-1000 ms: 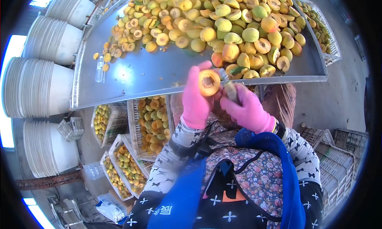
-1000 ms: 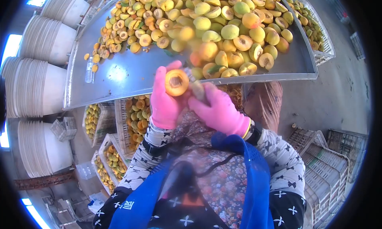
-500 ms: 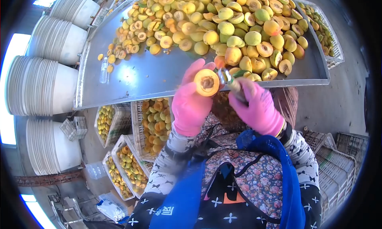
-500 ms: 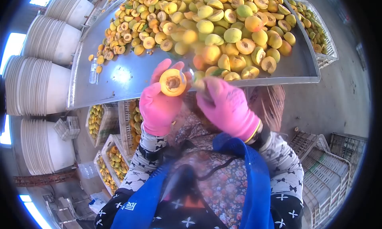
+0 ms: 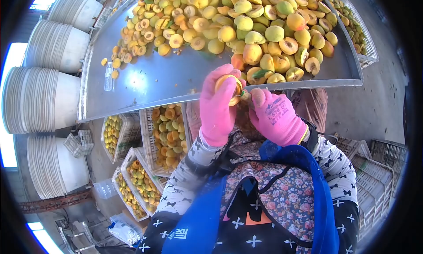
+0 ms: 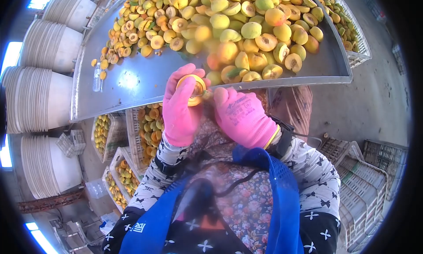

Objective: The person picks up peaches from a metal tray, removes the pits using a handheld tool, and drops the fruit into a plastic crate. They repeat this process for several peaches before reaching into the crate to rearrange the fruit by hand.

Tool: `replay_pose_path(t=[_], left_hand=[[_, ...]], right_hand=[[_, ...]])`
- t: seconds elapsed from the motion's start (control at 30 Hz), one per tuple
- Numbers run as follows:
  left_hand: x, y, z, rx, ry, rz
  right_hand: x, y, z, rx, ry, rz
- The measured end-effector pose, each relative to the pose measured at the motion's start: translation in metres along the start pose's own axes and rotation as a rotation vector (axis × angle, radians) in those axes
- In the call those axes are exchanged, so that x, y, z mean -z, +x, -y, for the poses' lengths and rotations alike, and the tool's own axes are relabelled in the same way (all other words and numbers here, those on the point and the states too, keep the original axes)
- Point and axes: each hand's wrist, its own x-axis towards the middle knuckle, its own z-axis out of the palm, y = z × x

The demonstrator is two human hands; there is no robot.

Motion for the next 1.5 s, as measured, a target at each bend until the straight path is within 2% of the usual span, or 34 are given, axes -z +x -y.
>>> replay_pose_path(t=[0.13, 0.23, 0.33, 0.37, 0.47, 0.5, 0.6, 0.7, 0.77, 0.83, 0.87, 0.93, 0.97, 1.0, 1.07, 1.1, 1.13, 1.17, 1.2, 1.23, 1.27, 1.33, 1.37, 1.4, 1.43, 1.47, 1.5], left_hand=[[0.001, -0.003, 0.002, -0.048, 0.023, -0.027], [-0.002, -0.002, 0.002, -0.078, 0.092, -0.071], [-0.004, 0.001, 0.002, -0.155, 0.188, -0.018], [-0.001, 0.002, 0.001, -0.113, 0.150, 0.030], [0.006, 0.007, -0.007, -0.012, 0.081, 0.167], [0.003, 0.006, -0.012, 0.015, 0.094, 0.206], [0.014, 0.010, -0.015, 0.085, 0.152, 0.407], [0.024, 0.016, -0.012, 0.127, 0.266, 0.539], [0.035, 0.017, 0.001, -0.160, 0.625, 0.416], [0.042, 0.008, -0.007, -0.090, 0.492, 0.279], [0.046, 0.003, -0.010, -0.062, 0.421, 0.209], [0.069, -0.008, -0.017, 0.270, 0.043, 0.055], [0.095, -0.014, -0.023, 0.190, 0.166, 0.128], [0.118, -0.022, -0.034, -0.023, 0.631, 0.115], [0.168, -0.044, -0.062, -0.253, 1.227, 0.001], [0.193, -0.055, -0.077, -0.350, 1.509, -0.107], [0.228, -0.066, -0.086, -0.274, 1.620, -0.221], [0.266, -0.077, -0.078, -0.351, 1.583, -0.388], [0.250, -0.072, -0.084, -0.299, 1.252, -0.616], [0.273, -0.061, -0.090, -0.534, 1.769, -0.471], [0.216, -0.038, -0.093, -0.397, 1.009, -0.547], [0.168, 0.004, -0.084, -0.543, 1.293, -0.222], [0.131, 0.026, -0.068, -0.312, 0.979, -0.236], [0.115, 0.049, -0.046, -0.224, 0.910, -0.093], [0.085, 0.067, -0.034, -0.232, 1.039, 0.029], [0.069, 0.088, -0.012, -0.390, 1.114, 0.205], [0.047, 0.104, 0.004, -0.663, 1.257, 0.370]], right_hand=[[-0.003, -0.001, 0.011, -0.104, 0.267, 0.155], [-0.021, -0.008, 0.020, -0.014, 0.539, -0.033], [-0.032, -0.009, 0.026, 0.088, 0.703, -0.152], [-0.039, -0.009, 0.026, 0.132, 0.723, -0.262], [0.017, 0.003, 0.034, -0.561, 1.526, 0.505], [0.020, 0.001, 0.029, -0.551, 1.671, 0.610], [0.031, 0.000, 0.014, -0.442, 1.745, 0.832], [0.034, -0.006, 0.010, -0.540, 1.667, 0.841], [0.034, -0.013, 0.007, -0.528, 1.550, 0.797], [0.036, -0.015, -0.002, -0.502, 1.395, 0.814], [0.031, -0.017, -0.010, -0.336, 1.105, 0.766], [0.006, -0.034, -0.035, -0.009, 0.535, 0.640], [-0.015, -0.051, -0.062, 0.043, 0.298, 0.559], [-0.032, -0.059, -0.082, 0.106, 0.066, 0.461], [-0.017, -0.040, -0.079, -0.109, 0.103, 0.429], [-0.008, -0.028, -0.075, -0.209, 0.227, 0.382], [0.002, -0.015, -0.067, -0.345, 0.300, 0.341], [0.012, -0.010, -0.065, -0.263, 0.208, 0.347], [0.025, -0.008, -0.067, -0.196, 0.096, 0.335], [0.032, -0.011, -0.067, -0.157, 0.165, 0.353], [0.037, -0.013, -0.066, -0.113, 0.236, 0.379], [0.052, -0.011, -0.054, -0.218, 0.293, 0.543], [0.051, -0.017, -0.052, -0.244, 0.328, 0.500], [0.048, -0.023, -0.050, -0.268, 0.369, 0.457], [0.047, -0.028, -0.047, -0.292, 0.369, 0.431], [0.046, -0.033, -0.044, -0.319, 0.369, 0.408], [0.048, -0.036, -0.044, -0.347, 0.369, 0.385]])
